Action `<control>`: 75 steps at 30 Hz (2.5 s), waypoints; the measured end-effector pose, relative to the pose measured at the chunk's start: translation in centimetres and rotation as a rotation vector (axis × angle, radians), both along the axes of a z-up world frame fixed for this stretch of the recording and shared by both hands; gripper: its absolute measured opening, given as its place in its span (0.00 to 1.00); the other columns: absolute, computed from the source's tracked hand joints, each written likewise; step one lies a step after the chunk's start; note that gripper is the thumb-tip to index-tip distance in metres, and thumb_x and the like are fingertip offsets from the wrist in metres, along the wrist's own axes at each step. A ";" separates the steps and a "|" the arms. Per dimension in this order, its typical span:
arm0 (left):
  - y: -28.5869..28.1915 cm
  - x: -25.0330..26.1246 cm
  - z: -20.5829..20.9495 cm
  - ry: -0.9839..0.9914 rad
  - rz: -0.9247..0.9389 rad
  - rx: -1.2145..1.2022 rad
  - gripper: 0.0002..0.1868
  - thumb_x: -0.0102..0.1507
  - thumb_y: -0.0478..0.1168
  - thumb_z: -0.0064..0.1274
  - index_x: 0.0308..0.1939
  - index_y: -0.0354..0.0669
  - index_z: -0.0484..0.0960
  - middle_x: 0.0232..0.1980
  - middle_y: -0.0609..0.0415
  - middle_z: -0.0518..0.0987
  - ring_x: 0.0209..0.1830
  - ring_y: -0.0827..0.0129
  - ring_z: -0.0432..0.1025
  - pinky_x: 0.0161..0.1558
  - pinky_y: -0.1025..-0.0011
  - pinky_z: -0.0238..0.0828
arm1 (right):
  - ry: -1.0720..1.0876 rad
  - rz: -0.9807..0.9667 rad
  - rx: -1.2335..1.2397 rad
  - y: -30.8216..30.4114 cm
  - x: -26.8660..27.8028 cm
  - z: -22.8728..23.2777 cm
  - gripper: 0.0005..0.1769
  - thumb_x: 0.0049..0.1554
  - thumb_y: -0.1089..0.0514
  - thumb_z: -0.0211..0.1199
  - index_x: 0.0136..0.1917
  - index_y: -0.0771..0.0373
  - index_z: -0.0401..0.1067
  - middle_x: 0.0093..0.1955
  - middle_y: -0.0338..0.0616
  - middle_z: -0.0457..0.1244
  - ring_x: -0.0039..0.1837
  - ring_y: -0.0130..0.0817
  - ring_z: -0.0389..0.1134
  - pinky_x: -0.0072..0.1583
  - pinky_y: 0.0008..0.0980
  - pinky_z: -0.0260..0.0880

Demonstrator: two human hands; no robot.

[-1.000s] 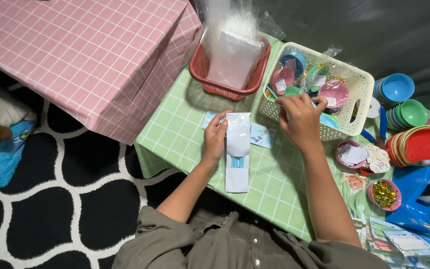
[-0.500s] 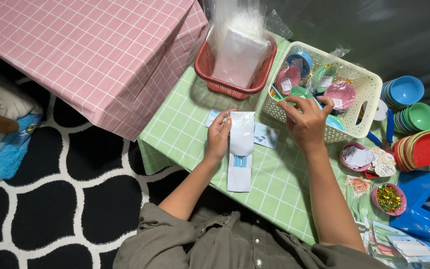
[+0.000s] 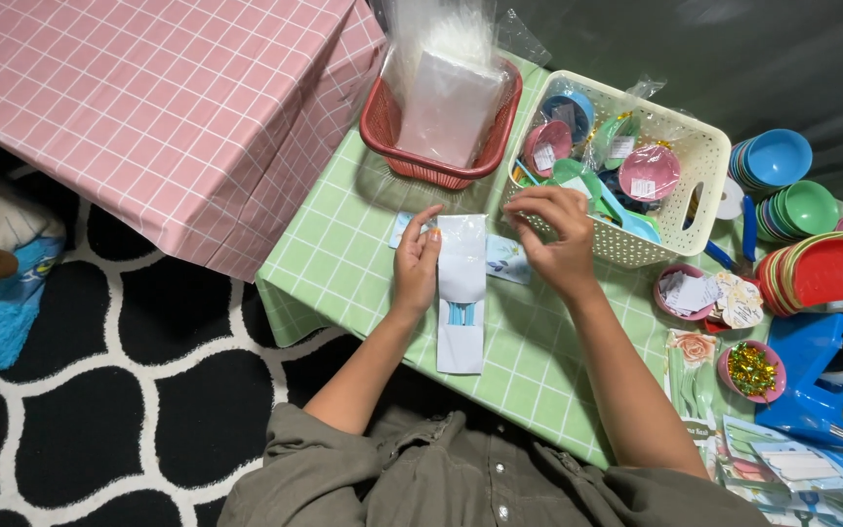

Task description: Packaging small plastic spoons into clear bags with decorative header cards and organizing them on a workspace.

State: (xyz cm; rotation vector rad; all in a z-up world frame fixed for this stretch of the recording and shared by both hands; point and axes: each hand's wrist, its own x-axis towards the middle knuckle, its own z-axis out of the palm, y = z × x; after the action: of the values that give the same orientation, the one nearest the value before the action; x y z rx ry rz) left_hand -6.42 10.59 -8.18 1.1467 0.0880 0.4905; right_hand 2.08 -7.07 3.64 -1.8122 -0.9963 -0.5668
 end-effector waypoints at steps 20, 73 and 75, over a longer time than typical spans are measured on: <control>-0.9 -2.0 5.5 0.044 0.183 0.453 0.17 0.64 0.29 0.51 0.56 0.42 0.81 0.55 0.49 0.80 0.57 0.57 0.75 0.53 0.63 0.76 | -0.476 -0.286 -0.290 3.7 -3.8 -1.7 0.10 0.48 0.66 0.67 0.43 0.54 0.75 0.38 0.34 0.63 0.41 0.32 0.64 0.61 0.47 0.55; -0.6 -2.3 7.0 -0.149 0.312 0.547 0.19 0.64 0.26 0.45 0.59 0.36 0.78 0.59 0.43 0.79 0.61 0.51 0.73 0.63 0.58 0.69 | -0.201 -0.091 -0.831 1.4 -6.5 1.3 0.21 0.47 0.67 0.67 0.54 0.53 0.76 0.46 0.38 0.66 0.48 0.36 0.64 0.63 0.54 0.55; -0.7 -2.4 7.1 -0.151 0.296 0.539 0.19 0.65 0.26 0.45 0.59 0.36 0.77 0.60 0.42 0.78 0.62 0.51 0.72 0.63 0.58 0.68 | -0.149 -0.067 -0.859 0.9 -7.2 2.5 0.11 0.49 0.65 0.67 0.46 0.54 0.77 0.48 0.39 0.66 0.47 0.37 0.65 0.62 0.51 0.57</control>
State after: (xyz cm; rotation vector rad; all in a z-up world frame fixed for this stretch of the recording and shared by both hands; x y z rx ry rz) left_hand -8.79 9.88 -1.09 1.6291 -0.0086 0.8977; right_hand -5.10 -6.14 6.13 -2.5841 -1.4198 -0.3268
